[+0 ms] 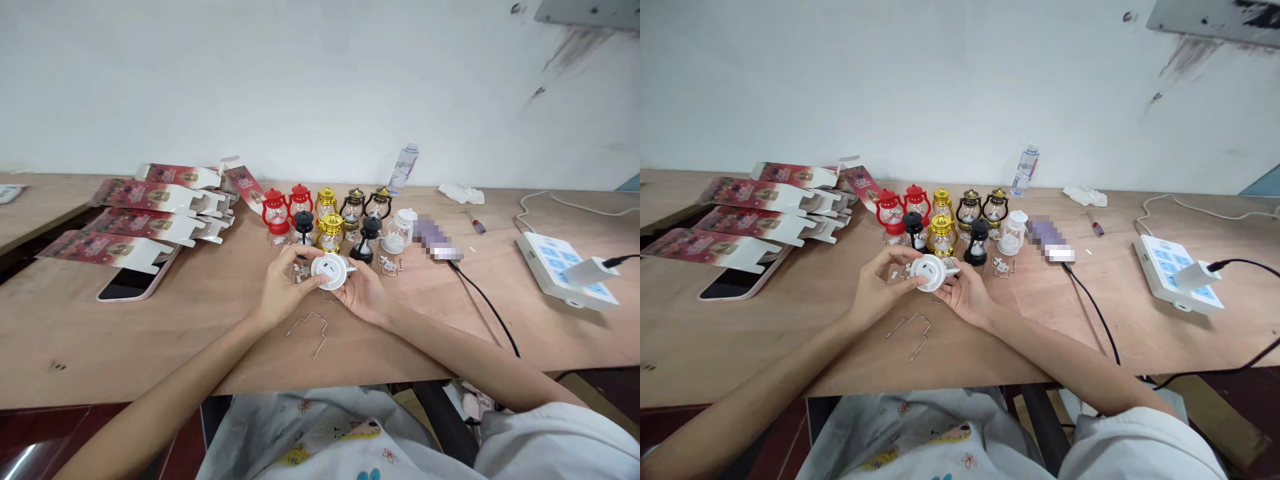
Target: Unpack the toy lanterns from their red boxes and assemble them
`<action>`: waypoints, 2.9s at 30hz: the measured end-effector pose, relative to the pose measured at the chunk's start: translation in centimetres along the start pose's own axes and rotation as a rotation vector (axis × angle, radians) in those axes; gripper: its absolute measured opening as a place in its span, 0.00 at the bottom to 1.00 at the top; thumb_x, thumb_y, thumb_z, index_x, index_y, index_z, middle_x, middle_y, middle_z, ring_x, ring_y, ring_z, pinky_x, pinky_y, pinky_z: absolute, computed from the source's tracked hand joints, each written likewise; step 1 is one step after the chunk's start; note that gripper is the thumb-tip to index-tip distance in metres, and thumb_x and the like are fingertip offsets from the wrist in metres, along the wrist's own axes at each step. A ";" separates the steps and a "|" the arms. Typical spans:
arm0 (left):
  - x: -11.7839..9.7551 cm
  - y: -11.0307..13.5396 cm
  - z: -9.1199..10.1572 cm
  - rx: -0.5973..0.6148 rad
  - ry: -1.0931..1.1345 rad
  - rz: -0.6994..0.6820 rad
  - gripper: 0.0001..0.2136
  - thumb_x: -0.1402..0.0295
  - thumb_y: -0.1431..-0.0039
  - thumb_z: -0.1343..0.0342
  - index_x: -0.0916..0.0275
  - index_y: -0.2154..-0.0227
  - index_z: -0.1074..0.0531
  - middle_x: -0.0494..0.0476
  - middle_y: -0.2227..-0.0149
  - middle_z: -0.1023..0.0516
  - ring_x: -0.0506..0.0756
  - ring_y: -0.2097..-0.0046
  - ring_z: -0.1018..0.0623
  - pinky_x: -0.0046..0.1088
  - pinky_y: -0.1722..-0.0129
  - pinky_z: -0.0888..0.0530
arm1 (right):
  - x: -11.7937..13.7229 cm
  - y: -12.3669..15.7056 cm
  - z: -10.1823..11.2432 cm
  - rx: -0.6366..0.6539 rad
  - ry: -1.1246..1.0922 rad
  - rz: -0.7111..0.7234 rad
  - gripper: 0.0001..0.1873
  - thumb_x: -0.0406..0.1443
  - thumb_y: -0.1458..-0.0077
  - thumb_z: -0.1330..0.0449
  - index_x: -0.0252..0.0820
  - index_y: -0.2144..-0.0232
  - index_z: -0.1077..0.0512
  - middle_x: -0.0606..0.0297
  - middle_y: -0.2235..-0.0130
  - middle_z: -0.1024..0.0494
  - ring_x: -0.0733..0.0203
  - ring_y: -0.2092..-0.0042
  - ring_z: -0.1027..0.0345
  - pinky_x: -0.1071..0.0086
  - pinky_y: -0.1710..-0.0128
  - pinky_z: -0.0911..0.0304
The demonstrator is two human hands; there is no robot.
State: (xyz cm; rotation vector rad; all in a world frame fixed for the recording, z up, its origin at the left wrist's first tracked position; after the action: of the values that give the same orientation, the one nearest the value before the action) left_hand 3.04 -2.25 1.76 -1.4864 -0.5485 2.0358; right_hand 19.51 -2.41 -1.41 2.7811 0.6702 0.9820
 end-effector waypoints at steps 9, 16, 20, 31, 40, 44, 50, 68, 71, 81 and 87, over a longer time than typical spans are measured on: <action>-0.7 -0.7 -0.1 0.208 0.429 0.599 0.22 0.66 0.67 0.30 0.64 0.65 0.28 0.54 0.65 0.24 0.52 0.63 0.26 0.28 0.63 0.29 | -0.1 0.0 0.0 0.031 0.021 -0.004 0.06 0.36 0.43 0.48 0.39 0.65 0.33 0.66 0.72 0.23 0.66 0.72 0.27 0.75 0.73 0.28; -0.8 -0.8 0.0 0.190 0.430 0.586 0.19 0.66 0.69 0.29 0.64 0.71 0.27 0.51 0.70 0.24 0.51 0.67 0.27 0.27 0.65 0.30 | -0.2 0.1 -0.2 0.018 0.010 -0.024 0.07 0.35 0.43 0.48 0.38 0.66 0.33 0.66 0.73 0.23 0.68 0.74 0.29 0.77 0.74 0.29; 0.1 -1.6 1.2 0.200 0.373 0.504 0.18 0.61 0.59 0.34 0.63 0.65 0.25 0.54 0.67 0.23 0.51 0.65 0.26 0.27 0.64 0.30 | -0.3 0.0 0.0 0.032 -0.008 -0.025 0.06 0.35 0.43 0.48 0.39 0.65 0.33 0.67 0.72 0.23 0.68 0.72 0.28 0.77 0.72 0.28; 4.0 -2.6 4.8 0.501 -0.574 0.380 0.08 0.65 0.51 0.47 0.62 0.70 0.27 0.55 0.68 0.22 0.56 0.65 0.24 0.29 0.66 0.31 | -0.2 0.3 -0.2 0.010 -0.028 -0.033 0.09 0.34 0.42 0.51 0.39 0.66 0.32 0.67 0.71 0.23 0.67 0.71 0.26 0.76 0.73 0.28; 5.7 -2.2 5.2 0.645 -0.727 0.372 0.08 0.64 0.49 0.48 0.61 0.69 0.29 0.56 0.67 0.22 0.56 0.65 0.25 0.28 0.69 0.34 | -0.2 0.4 -0.3 -0.014 -0.031 -0.034 0.10 0.34 0.41 0.52 0.38 0.67 0.32 0.67 0.72 0.23 0.67 0.72 0.26 0.75 0.74 0.28; 5.8 -2.1 5.2 0.636 -0.798 0.372 0.05 0.67 0.49 0.48 0.60 0.73 0.28 0.55 0.68 0.22 0.55 0.66 0.25 0.28 0.70 0.36 | -0.2 0.3 -0.3 -0.008 -0.029 -0.034 0.08 0.34 0.42 0.50 0.39 0.67 0.32 0.67 0.71 0.22 0.67 0.72 0.26 0.75 0.74 0.28; 5.5 -2.1 5.2 0.650 -0.797 0.376 0.07 0.67 0.49 0.50 0.60 0.72 0.27 0.56 0.67 0.22 0.57 0.66 0.25 0.29 0.69 0.35 | -0.2 0.3 -0.2 0.009 -0.007 -0.031 0.06 0.35 0.43 0.48 0.39 0.66 0.32 0.66 0.71 0.23 0.67 0.71 0.27 0.76 0.73 0.28; 5.2 -2.7 6.0 0.751 -0.595 0.420 0.07 0.68 0.56 0.47 0.61 0.74 0.26 0.56 0.71 0.22 0.55 0.68 0.25 0.28 0.68 0.32 | -0.2 0.3 -0.2 0.003 -0.002 -0.024 0.07 0.35 0.44 0.47 0.38 0.64 0.32 0.66 0.70 0.23 0.66 0.69 0.26 0.76 0.72 0.28; 5.2 -2.7 6.0 0.769 -0.618 0.412 0.06 0.68 0.56 0.47 0.60 0.76 0.26 0.54 0.72 0.22 0.55 0.69 0.25 0.28 0.69 0.33 | -0.2 0.3 -0.2 0.014 -0.002 -0.006 0.06 0.34 0.45 0.46 0.40 0.64 0.32 0.67 0.70 0.24 0.67 0.69 0.27 0.76 0.72 0.28; 4.9 -2.6 6.1 0.711 -0.732 0.415 0.06 0.64 0.53 0.45 0.60 0.75 0.27 0.55 0.71 0.22 0.57 0.67 0.25 0.29 0.71 0.37 | -0.3 0.3 -0.1 0.030 -0.013 -0.023 0.05 0.35 0.45 0.46 0.40 0.65 0.33 0.67 0.70 0.24 0.67 0.69 0.27 0.76 0.72 0.28; 5.4 -2.3 5.6 0.649 -0.769 0.374 0.06 0.65 0.50 0.47 0.59 0.70 0.28 0.55 0.67 0.22 0.56 0.65 0.25 0.28 0.70 0.37 | -0.3 0.3 -0.2 0.008 -0.013 -0.034 0.07 0.34 0.44 0.47 0.39 0.64 0.32 0.66 0.70 0.23 0.67 0.69 0.27 0.76 0.72 0.28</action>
State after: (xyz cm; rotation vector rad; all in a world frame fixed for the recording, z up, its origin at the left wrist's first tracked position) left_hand -3.12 3.04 0.95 -0.4157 0.1563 2.7039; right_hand 19.35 -2.85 -1.35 2.7708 0.7194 0.9555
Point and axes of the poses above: each hand's wrist, its own y-axis away from the middle knuckle, its own z-axis out of the back of the hand, x = y × z, the point moved 1 cm from there along -y, towards the middle knuckle
